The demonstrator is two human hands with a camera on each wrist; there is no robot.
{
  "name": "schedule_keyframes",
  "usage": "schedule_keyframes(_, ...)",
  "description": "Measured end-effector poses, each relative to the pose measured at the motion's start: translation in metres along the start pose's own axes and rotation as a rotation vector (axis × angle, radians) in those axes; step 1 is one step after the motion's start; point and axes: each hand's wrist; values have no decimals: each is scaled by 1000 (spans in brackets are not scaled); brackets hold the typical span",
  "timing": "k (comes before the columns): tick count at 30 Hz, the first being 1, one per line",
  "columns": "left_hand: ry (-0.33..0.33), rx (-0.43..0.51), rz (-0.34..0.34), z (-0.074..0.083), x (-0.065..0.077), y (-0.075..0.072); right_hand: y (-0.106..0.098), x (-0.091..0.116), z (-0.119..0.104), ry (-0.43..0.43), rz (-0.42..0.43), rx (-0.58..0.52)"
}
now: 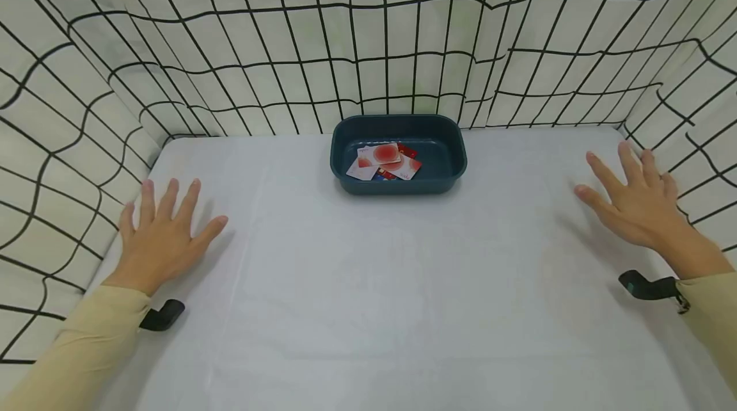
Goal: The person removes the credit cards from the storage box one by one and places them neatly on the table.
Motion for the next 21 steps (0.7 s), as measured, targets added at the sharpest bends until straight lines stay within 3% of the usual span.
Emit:
schedule_keyframes(6, -4, 18, 2, 0, 6, -2, -2, -4, -9, -18, -6, -37)
schedule_keyframes(21, 13, 70, 36, 10, -3, -3, -21, -27, -49, -62, 43, -104)
Point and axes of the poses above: each hand's wrist, its own x-axis away from the middle knuckle, its own y-axis out of the palm, z = x × y, and after that the axes turned 11 degrees about x, right-handed
